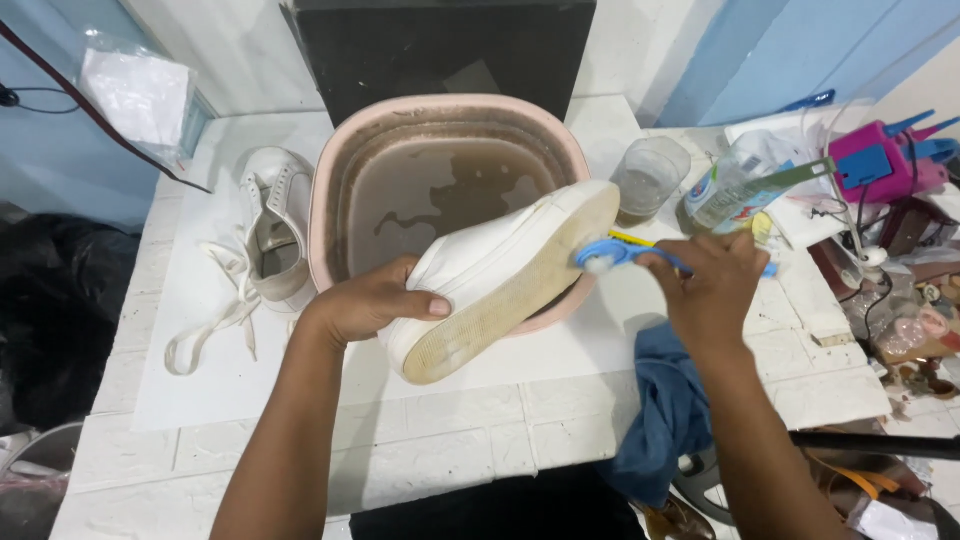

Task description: The person scrubs the sole and upper of a white sneaker using a blue brush and a cleaning solution. They repeatedly dip the brush into a pink basin of soapy water to clean the shoe thoroughly.

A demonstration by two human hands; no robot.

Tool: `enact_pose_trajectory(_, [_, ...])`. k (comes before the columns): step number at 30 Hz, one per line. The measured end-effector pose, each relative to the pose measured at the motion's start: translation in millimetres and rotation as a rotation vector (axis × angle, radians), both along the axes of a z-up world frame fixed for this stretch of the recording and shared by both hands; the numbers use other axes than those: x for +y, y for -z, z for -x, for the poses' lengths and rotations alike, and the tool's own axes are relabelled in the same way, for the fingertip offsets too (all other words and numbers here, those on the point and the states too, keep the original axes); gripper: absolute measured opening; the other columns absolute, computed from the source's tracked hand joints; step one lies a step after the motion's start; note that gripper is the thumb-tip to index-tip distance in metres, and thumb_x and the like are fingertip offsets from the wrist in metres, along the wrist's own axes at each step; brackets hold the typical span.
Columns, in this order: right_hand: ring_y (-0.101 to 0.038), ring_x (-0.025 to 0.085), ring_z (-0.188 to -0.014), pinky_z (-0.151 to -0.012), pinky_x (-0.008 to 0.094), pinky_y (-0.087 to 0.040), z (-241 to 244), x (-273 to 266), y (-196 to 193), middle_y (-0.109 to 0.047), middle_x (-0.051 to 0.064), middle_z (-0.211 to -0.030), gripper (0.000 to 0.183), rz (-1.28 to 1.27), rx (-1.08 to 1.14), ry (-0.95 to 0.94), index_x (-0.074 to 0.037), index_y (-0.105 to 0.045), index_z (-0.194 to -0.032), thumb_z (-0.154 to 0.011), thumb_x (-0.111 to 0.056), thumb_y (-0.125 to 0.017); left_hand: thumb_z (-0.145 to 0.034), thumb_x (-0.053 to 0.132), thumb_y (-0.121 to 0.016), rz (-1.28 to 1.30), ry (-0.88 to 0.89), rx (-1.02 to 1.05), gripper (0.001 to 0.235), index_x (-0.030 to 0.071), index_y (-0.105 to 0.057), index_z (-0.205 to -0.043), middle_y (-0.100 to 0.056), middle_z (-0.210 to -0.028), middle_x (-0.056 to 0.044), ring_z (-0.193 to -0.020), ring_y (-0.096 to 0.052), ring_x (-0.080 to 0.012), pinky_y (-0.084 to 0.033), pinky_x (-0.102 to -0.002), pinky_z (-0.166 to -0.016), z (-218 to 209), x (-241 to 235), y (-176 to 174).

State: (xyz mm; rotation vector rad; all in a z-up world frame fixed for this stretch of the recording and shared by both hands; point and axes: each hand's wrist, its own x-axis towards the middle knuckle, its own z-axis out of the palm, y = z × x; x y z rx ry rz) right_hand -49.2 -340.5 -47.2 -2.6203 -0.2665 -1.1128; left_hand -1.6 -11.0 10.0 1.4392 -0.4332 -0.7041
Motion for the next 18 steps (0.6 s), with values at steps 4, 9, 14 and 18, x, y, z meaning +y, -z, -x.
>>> enact_pose_trajectory(4, [-0.043,0.023,-0.071,-0.08,0.034,-0.032,17.2,52.7,-2.3,-0.045,-0.001,-0.052,0.019,-0.044,0.024,-0.165,-0.022,-0.066,-0.077,-0.071,-0.038,-0.075,-0.056,0.031,-0.075,-0.019,0.007,0.014,0.052,-0.007,-0.069,-0.091,-0.066,-0.065,-0.018,-0.048,-0.064,-0.028,-0.056,-0.038,-0.045,1.2,1.0,11.4])
enact_pose_trajectory(9, [-0.04,0.024,-0.077,-0.083,0.035,-0.031,3.1,20.4,-4.5,-0.046,0.002,-0.054,0.019,-0.144,0.052,-0.092,-0.017,-0.067,-0.08,-0.075,-0.031,-0.078,-0.057,0.03,-0.075,0.002,0.009,0.02,0.05,-0.006,-0.069,-0.091,-0.066,-0.066,-0.018,-0.05,-0.064,-0.0271,-0.056,-0.037,-0.046,-1.0,1.8,13.2])
enact_pose_trajectory(14, [-0.039,0.023,-0.076,-0.084,0.036,-0.03,9.9,50.2,-4.7,-0.043,0.0,-0.053,0.018,-0.168,0.041,-0.101,-0.02,-0.067,-0.082,-0.078,-0.037,-0.073,-0.056,0.029,-0.076,-0.014,-0.006,0.007,0.051,-0.007,-0.069,-0.092,-0.066,-0.067,-0.019,-0.049,-0.064,-0.028,-0.056,-0.038,-0.046,-5.3,1.9,7.1])
enact_pose_trajectory(18, [-0.036,0.019,-0.072,-0.078,0.037,-0.029,37.8,98.3,-14.4,-0.04,-0.004,-0.05,0.017,-0.094,0.089,-0.174,-0.025,-0.068,-0.075,-0.073,-0.042,-0.071,-0.055,0.029,-0.076,-0.009,-0.018,0.025,0.052,-0.006,-0.069,-0.093,-0.066,-0.068,-0.018,-0.05,-0.065,-0.0275,-0.056,-0.038,-0.047,-0.4,2.2,13.1])
